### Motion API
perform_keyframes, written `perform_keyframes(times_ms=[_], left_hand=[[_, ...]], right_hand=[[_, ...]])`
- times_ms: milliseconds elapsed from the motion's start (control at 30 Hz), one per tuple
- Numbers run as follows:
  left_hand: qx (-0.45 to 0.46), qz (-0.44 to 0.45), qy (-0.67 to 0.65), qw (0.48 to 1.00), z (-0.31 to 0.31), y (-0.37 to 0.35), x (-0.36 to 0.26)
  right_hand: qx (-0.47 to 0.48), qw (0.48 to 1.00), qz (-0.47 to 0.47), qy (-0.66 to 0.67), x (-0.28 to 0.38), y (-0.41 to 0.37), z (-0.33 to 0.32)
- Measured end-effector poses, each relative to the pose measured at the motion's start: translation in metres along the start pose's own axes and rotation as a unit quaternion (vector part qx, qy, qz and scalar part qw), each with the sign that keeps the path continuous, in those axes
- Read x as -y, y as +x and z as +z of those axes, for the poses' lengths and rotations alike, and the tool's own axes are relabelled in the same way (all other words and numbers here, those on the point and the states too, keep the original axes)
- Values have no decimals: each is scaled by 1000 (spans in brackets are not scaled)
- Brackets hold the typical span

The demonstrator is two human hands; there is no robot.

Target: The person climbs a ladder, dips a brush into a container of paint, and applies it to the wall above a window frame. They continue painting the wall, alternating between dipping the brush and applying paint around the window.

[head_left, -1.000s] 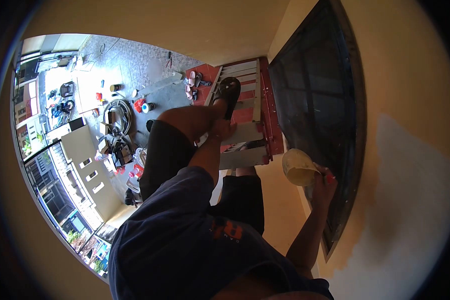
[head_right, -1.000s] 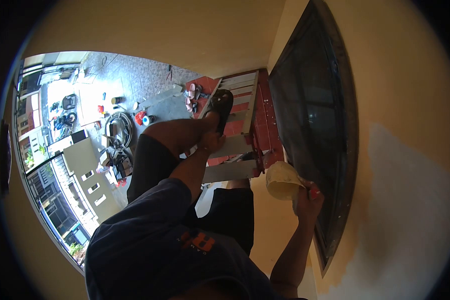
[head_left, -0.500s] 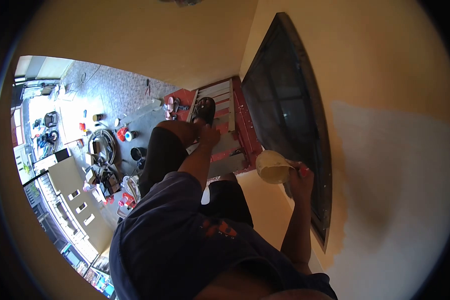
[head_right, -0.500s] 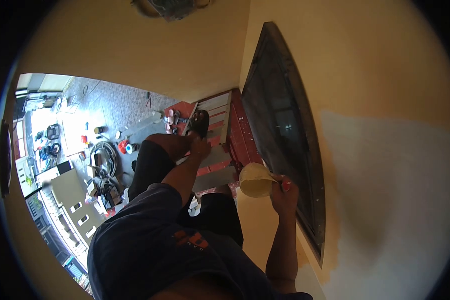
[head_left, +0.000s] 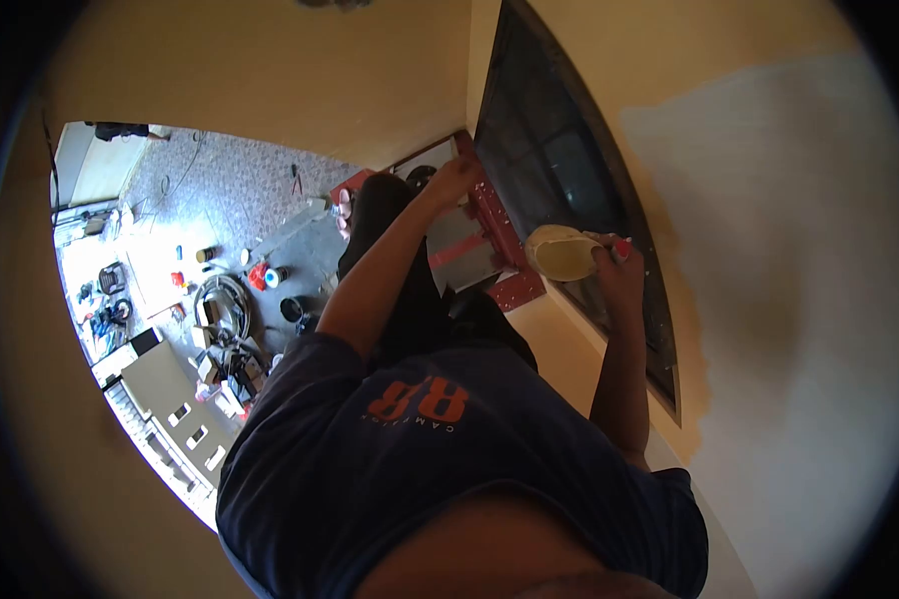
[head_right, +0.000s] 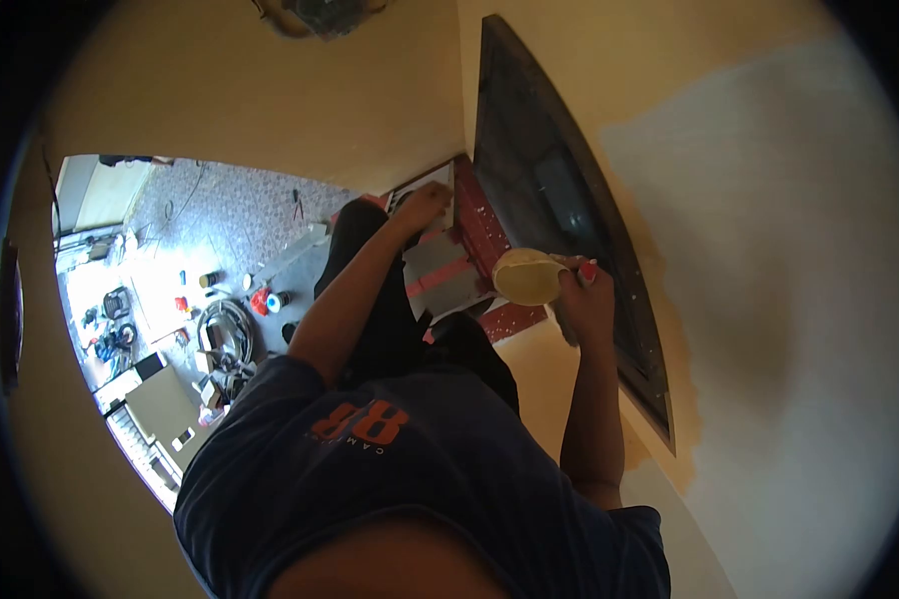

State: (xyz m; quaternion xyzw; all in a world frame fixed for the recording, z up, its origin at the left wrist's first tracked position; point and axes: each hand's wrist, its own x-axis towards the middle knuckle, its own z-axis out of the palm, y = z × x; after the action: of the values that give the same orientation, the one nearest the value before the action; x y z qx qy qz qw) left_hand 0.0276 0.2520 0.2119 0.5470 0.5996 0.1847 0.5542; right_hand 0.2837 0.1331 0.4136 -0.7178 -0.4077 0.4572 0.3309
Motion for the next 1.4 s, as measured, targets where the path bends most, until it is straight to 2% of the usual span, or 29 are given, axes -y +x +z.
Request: perform_keyframes(times_ms=[100, 133, 200, 267, 300, 333, 400, 433, 500, 567, 633, 700, 767, 800, 900, 967, 1067, 1100, 1167, 1200, 1267, 1300, 1367, 1400], left_hand=[[106, -42, -56, 992, -1, -49, -53], [116, -13, -59, 991, 14, -39, -23], [163, -1, -72, 984, 13, -82, -74], [160, 39, 1, 986, 45, -63, -16], [149, 88, -26, 985, 55, -60, -5], [201, -12, -132, 971, 48, -78, -42], [240, -20, -112, 964, 46, -83, -54], [280, -26, -133, 950, 55, -71, -36], [271, -32, -142, 951, 54, -79, -50], [289, -79, -146, 943, 55, -73, -55], [312, 7, -88, 946, 50, -67, -55], [305, -78, -87, 945, 38, -86, -94], [353, -97, -173, 914, 66, -46, -51], [351, -77, -174, 917, 63, -40, -28], [425, -41, -283, 859, 54, -51, -59], [477, -30, -348, 806, 50, -76, -86], [550, -21, -438, 711, 46, -134, -165], [551, -19, -438, 710, 50, -135, -166], [643, 27, -502, 577, 56, -132, -169], [643, 30, -501, 578, 55, -134, -172], [496, -265, -587, 582, 49, -143, -178], [497, -263, -586, 583, 48, -144, -178], [584, 10, -526, 618, 46, -145, -176], [585, 10, -525, 618, 45, -144, -177]], right_hand=[[1, 999, -47, 9, 1, -4, -2], [6, 998, -57, 6, 8, -5, -4], [14, 998, -60, 5, 20, -17, -8], [11, 998, -61, -8, 21, -20, -10], [6, 998, -61, -24, 10, -16, -10], [2, 997, -75, -15, 14, -18, -11], [4, 996, -89, 8, 20, -24, -8], [11, 996, -88, 19, 23, -29, -8], [16, 997, -81, 8, 24, -35, -10], [20, 999, -46, -21, 2, -26, -12], [12, 994, -82, -71, 8, -32, -14], [15, 991, -87, -99, 6, -31, -15], [4, 992, -67, -110, 24, -40, -18], [-5, 990, -84, -117, 25, -38, -20], [-9, 994, -76, -73, 36, -45, -23], [-42, 963, -232, -132, 55, -65, -27], [-108, 952, -278, -74, 36, -50, -20], [-109, 951, -279, -75, 49, -58, -20], [-74, 984, -157, -34, 86, -78, -23], [-74, 984, -161, -34, 73, -66, -24], [-53, 987, -123, 91, 37, -31, -24], [-54, 986, -125, 92, 41, -32, -25], [-48, 984, -157, 70, 48, -33, -27], [-46, 982, -172, 59, 50, -35, -29]])
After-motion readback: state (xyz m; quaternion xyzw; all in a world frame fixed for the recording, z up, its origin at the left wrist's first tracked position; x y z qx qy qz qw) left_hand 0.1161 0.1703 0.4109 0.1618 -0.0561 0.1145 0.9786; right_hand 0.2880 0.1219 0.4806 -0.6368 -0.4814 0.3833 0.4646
